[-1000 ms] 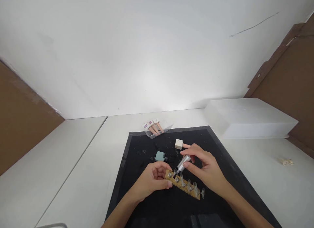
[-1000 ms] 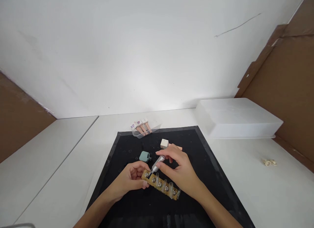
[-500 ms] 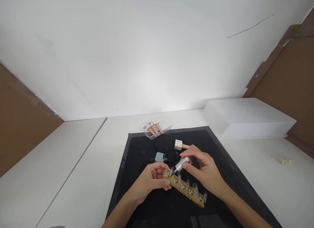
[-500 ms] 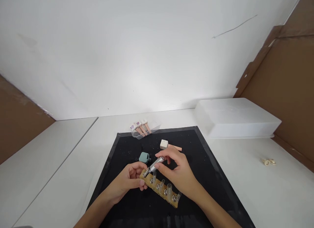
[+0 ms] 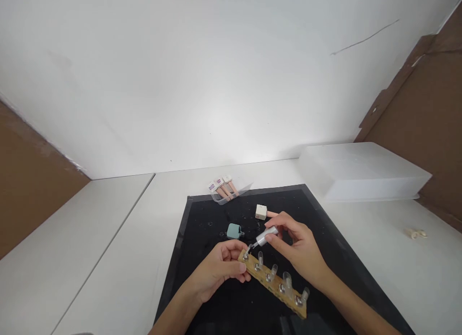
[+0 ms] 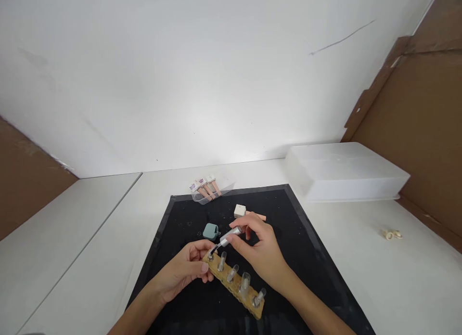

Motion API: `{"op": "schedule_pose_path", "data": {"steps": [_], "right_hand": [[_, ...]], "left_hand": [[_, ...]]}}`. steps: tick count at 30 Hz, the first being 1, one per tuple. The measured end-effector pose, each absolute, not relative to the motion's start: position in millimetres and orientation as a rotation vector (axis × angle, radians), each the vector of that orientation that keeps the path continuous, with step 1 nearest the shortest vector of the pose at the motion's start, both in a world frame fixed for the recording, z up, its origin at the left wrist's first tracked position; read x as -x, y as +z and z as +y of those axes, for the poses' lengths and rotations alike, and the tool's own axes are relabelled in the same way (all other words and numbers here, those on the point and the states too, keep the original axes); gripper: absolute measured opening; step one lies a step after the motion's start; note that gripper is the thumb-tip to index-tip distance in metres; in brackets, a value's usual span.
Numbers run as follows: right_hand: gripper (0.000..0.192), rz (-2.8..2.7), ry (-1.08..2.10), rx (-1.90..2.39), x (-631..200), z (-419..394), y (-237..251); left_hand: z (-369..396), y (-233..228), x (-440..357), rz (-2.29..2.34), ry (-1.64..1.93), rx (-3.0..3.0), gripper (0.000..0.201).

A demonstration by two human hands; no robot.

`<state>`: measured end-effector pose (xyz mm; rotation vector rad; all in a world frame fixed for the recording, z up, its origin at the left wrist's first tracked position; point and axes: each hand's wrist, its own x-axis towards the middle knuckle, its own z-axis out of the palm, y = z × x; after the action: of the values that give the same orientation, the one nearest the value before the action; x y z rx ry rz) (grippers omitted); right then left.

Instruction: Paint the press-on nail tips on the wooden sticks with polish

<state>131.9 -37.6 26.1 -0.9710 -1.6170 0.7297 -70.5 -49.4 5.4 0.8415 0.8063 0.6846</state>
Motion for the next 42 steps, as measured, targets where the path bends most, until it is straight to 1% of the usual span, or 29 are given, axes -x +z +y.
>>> {"op": "schedule_pose_path", "data": {"steps": [4, 8, 12, 17, 20, 25, 31, 35, 37, 42], "right_hand": [[0.005, -1.569, 0.673, 1.007, -134.3, -34.3, 28.0], [0.001, -1.558, 0.692, 0.982, -135.2, -35.1, 27.8], [0.003, -1.596, 0.716, 0.962, -132.5, -36.8, 27.2], [0.005, -1.571, 0.674, 1.006, -133.5, -33.1, 26.5], [0.001, -1.552, 0.685, 1.004, -134.9, -32.3, 26.0], [0.003, -1.603, 0.73, 0.966, -133.0, -34.6, 26.4], [0.006, -1.595, 0.64, 1.005, -133.9, -33.6, 26.5], [0.003, -1.626, 0.67, 0.968, -134.7, -34.0, 27.3], [0.005, -1.669, 0.679, 0.924, -133.9, -34.3, 27.7], [0.009, -1.704, 0.582, 0.941, -133.4, -32.9, 26.6]], "left_hand": [[-50.0, 3.5, 71.0, 0.794, 0.686, -0.817, 0.031], [-50.6, 0.6, 70.7, 0.776, 0.681, -0.785, 0.033], [-50.0, -1.7, 69.7, 0.758, 0.682, -0.767, 0.034], [-48.5, -0.8, 69.7, 0.761, 0.676, -0.752, 0.03], [-48.6, -1.3, 70.1, 0.752, 0.674, -0.748, 0.03], [-48.4, -2.5, 69.1, 0.765, 0.671, -0.745, 0.031], [-48.1, -1.9, 69.1, 0.788, 0.661, -0.775, 0.031], [-46.8, -0.7, 68.0, 0.816, 0.66, -0.788, 0.029], [-46.3, 0.2, 66.9, 0.833, 0.655, -0.8, 0.029], [-47.8, 1.3, 66.3, 0.853, 0.643, -0.826, 0.03]]}}
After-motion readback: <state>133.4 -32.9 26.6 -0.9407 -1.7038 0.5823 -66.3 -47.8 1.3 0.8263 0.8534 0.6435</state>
